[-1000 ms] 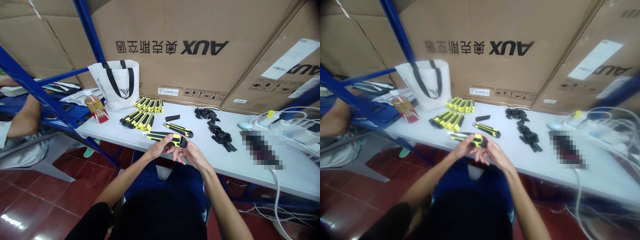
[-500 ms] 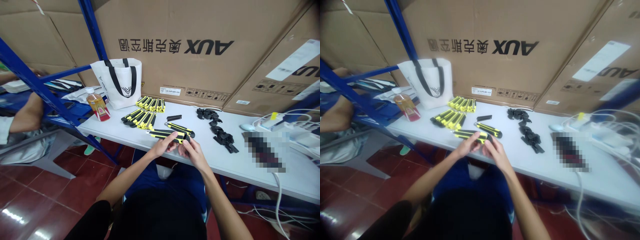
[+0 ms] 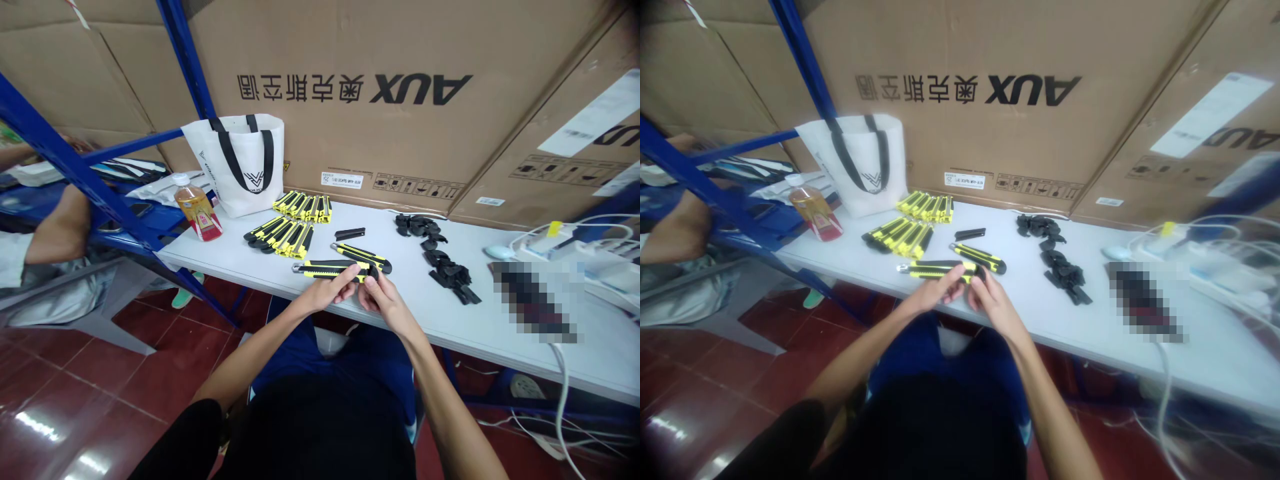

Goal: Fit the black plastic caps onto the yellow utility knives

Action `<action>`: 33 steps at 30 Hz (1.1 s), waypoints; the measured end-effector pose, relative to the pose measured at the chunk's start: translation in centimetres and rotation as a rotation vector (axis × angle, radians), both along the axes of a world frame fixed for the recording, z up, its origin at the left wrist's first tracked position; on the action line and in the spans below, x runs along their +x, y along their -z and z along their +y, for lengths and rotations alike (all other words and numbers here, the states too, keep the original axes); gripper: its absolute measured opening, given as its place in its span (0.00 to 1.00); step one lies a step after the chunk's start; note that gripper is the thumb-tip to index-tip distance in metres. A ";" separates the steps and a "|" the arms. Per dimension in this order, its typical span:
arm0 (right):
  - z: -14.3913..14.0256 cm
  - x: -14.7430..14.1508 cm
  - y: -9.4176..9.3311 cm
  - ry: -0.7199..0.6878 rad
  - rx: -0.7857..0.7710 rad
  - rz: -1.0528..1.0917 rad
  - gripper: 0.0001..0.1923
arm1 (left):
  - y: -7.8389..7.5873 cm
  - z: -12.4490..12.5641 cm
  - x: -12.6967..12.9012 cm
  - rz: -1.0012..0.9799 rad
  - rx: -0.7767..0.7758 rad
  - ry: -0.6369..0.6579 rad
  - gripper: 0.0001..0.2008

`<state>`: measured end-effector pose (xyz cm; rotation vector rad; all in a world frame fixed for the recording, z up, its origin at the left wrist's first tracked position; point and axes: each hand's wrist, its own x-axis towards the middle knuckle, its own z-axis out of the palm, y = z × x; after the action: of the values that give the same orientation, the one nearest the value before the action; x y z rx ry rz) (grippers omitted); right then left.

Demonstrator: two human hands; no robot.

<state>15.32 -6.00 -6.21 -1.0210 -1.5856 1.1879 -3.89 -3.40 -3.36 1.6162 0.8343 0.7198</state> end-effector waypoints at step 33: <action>-0.3 -0.3 0.1 -0.034 -0.033 0.057 0.23 | 1.4 1.6 0.3 -0.361 -0.274 -0.070 0.32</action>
<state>15.03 -6.34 -6.28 -0.9762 -1.5493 1.2592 -3.63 -1.82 -4.80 1.1740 0.6927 0.8745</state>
